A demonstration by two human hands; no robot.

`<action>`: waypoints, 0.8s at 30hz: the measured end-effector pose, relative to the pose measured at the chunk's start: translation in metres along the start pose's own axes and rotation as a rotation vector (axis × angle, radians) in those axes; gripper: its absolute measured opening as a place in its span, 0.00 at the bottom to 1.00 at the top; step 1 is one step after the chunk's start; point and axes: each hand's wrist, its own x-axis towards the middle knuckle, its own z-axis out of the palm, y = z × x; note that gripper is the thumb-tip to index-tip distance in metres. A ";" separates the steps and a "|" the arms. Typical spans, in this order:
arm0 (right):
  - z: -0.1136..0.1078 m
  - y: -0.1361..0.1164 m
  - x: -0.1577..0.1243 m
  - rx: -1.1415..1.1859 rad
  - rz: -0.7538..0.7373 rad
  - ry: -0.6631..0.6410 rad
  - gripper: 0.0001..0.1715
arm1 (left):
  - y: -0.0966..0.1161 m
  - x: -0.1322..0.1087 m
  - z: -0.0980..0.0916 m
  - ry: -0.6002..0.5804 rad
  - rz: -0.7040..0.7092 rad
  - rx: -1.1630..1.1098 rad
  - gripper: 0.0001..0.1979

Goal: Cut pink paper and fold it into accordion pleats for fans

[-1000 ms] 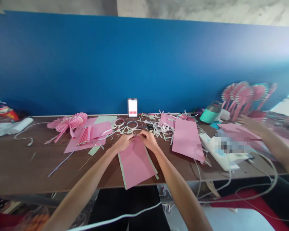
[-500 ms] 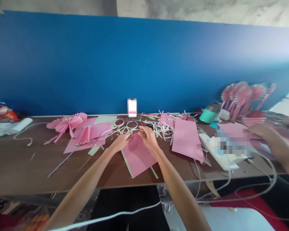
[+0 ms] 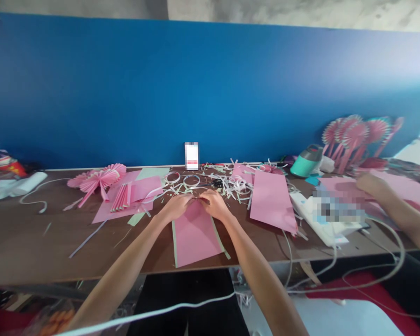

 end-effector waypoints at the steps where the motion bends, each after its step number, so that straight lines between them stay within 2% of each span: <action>1: 0.000 -0.001 0.000 0.012 -0.002 -0.012 0.09 | 0.000 0.000 0.000 -0.008 -0.001 -0.007 0.16; 6: -0.001 -0.004 0.000 0.033 -0.016 -0.059 0.09 | 0.003 0.000 -0.001 -0.039 0.008 -0.028 0.16; 13: 0.001 0.000 -0.001 0.019 -0.013 -0.058 0.07 | 0.002 0.000 -0.002 -0.053 0.003 -0.059 0.15; 24: 0.000 -0.003 -0.001 0.179 0.071 -0.108 0.11 | -0.006 0.004 -0.009 -0.086 -0.017 -0.317 0.15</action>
